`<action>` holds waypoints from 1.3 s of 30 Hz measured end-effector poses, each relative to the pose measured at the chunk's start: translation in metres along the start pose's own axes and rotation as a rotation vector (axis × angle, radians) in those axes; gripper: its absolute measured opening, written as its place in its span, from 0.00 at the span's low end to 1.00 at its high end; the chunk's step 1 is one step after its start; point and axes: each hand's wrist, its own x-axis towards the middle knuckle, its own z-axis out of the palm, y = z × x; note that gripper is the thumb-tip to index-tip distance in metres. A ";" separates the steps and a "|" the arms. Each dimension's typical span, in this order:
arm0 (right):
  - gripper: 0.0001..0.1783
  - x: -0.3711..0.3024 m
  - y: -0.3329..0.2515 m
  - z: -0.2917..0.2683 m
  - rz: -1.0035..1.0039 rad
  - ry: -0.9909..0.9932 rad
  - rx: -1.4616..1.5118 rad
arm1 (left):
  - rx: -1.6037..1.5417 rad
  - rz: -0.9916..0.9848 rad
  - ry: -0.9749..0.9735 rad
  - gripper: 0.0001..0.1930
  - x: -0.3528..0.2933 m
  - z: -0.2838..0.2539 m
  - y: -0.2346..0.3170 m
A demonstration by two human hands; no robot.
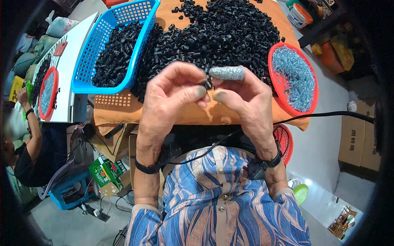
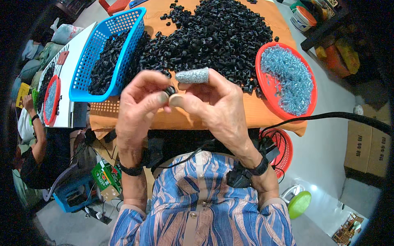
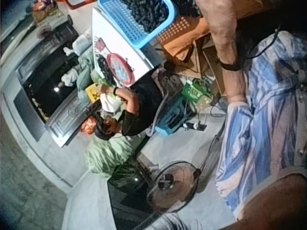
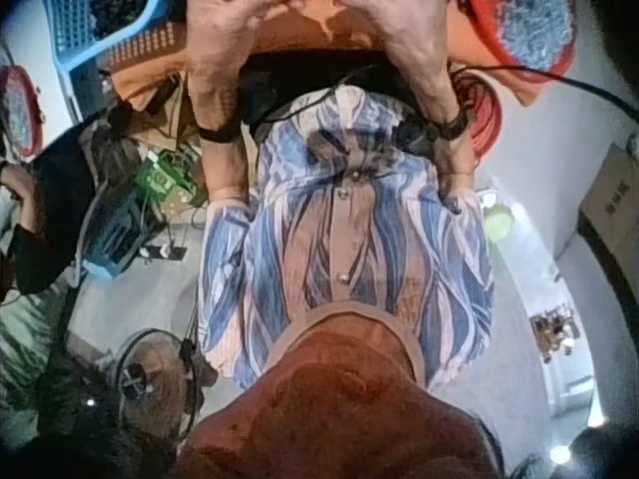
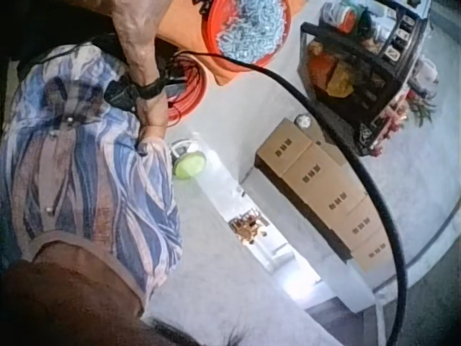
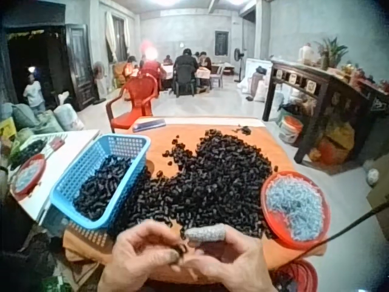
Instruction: Assembling small black plastic components with blue plastic parts at a table.
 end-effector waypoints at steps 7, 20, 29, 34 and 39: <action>0.34 -0.023 0.018 0.019 0.200 -0.568 -0.173 | -0.243 0.093 -0.119 0.16 0.024 -0.007 0.050; 0.23 -0.026 0.005 0.050 0.308 -0.632 -0.142 | 0.677 0.664 0.429 0.09 0.057 0.024 0.038; 0.19 -0.034 -0.015 0.064 0.492 -0.580 -0.024 | 1.650 0.912 0.272 0.11 0.063 0.008 0.021; 0.19 -0.046 -0.009 0.072 0.410 -0.503 -0.152 | 1.443 0.712 0.202 0.12 0.066 0.000 0.014; 0.21 -0.054 0.007 0.072 0.490 -0.518 -0.072 | -0.207 0.045 0.029 0.09 0.056 -0.001 0.021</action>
